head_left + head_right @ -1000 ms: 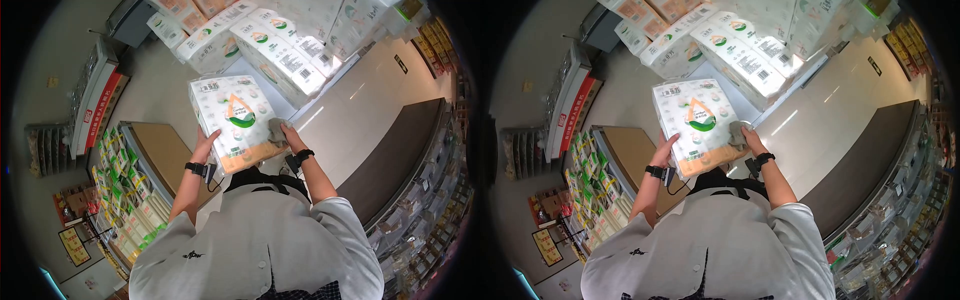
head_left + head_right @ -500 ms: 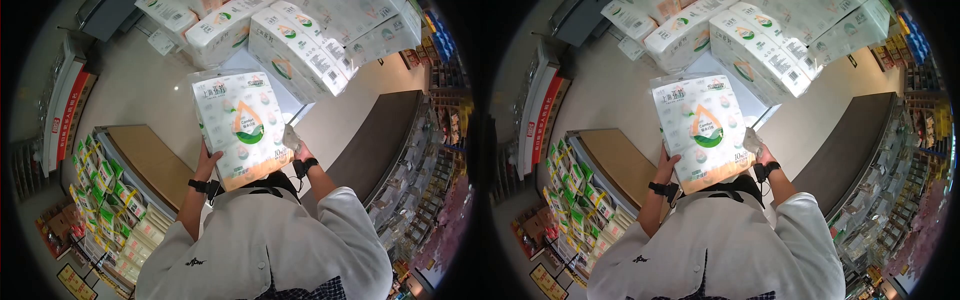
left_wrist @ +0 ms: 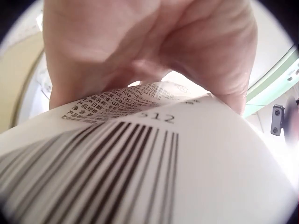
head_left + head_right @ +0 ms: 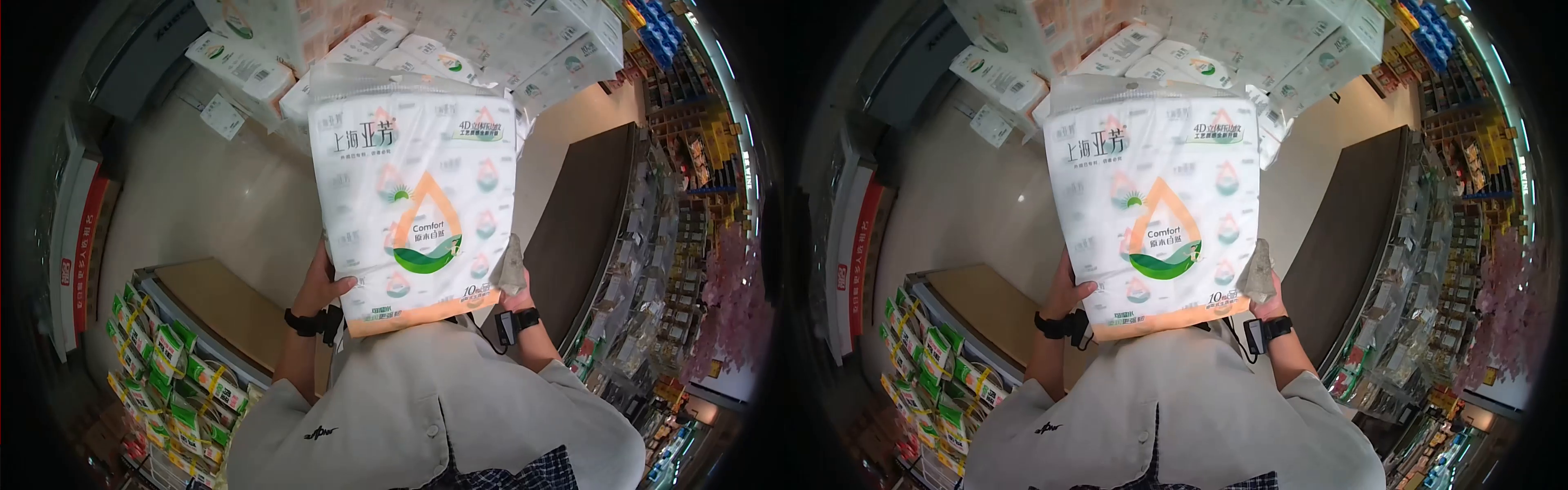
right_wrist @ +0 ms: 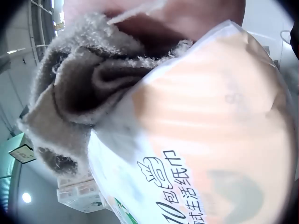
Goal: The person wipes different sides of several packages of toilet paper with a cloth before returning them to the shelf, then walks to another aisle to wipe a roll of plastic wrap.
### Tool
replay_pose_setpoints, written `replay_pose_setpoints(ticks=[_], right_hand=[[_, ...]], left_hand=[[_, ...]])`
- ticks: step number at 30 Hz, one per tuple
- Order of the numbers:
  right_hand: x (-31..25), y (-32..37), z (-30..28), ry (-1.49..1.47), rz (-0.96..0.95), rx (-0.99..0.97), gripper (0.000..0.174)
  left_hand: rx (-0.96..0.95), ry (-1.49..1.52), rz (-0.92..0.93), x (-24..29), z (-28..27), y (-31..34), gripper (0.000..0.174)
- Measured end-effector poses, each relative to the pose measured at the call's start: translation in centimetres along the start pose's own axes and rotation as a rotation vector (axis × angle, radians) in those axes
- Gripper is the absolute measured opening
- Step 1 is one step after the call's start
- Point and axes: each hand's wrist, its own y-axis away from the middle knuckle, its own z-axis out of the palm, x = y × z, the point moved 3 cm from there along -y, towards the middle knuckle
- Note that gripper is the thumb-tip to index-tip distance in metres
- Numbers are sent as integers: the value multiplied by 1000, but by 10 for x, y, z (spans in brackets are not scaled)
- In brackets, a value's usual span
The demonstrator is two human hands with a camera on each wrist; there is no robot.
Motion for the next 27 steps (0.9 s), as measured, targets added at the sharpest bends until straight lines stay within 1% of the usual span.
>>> replay_pose_setpoints(ticks=[2, 3, 6, 7, 8, 10, 12, 13, 14, 16, 17, 18, 20, 22, 23, 24, 26, 27], right_hand=[[-29, 13, 20, 98, -231, 59, 36], [-41, 5, 0, 101, -301, 25, 39], [-64, 13, 21, 59, -410, 22, 42], [-69, 4, 16, 91, -436, 32, 43], [-73, -10, 3, 141, -460, 1, 43], [-75, -27, 4, -4, -377, 8, 42], [-77, -33, -4, -25, -352, 21, 42], [-77, -32, 4, -44, -358, 23, 41], [-80, -28, 12, -2, -380, 36, 41], [-81, -28, 9, -68, -345, 17, 39], [-79, -24, 5, -92, -303, 34, 39], [-81, -20, 6, -108, -271, 53, 39], [-83, -24, 12, -140, -247, 76, 39], [-80, -18, 14, -153, -230, 116, 43], [-80, -14, 16, -139, -244, 173, 44], [-80, -11, 20, -140, -264, 195, 44], [-81, -6, 32, -199, -323, 193, 42], [-80, -2, 38, -176, -332, 211, 43]], left_hand=[[-68, -13, 35, 20, 15, -36, 103], [-108, -11, 67, 30, 25, -56, 102], [-161, -11, 63, 36, 49, -115, 98], [-210, 55, 77, 25, 53, -140, 90], [-215, 48, 63, 25, 62, -159, 90], [-272, 155, -112, 20, 78, -183, 83], [-258, 150, -192, 10, 79, -187, 81], [-265, 144, -251, 12, 79, -189, 79], [-244, 117, -266, 15, 77, -192, 79], [-196, 193, -453, 12, 75, -181, 81], [-266, 146, -578, 8, 61, -179, 82], [-318, 202, -591, 10, 55, -173, 82], [-278, 266, -490, 8, 47, -158, 79], [-273, 433, -411, -19, 22, -140, 72], [-226, 477, -353, -34, 17, -127, 67], [-112, 583, -343, -53, 13, -116, 65], [108, 452, -370, -73, 10, -112, 66], [84, 466, -393, -73, 14, -114, 66]])
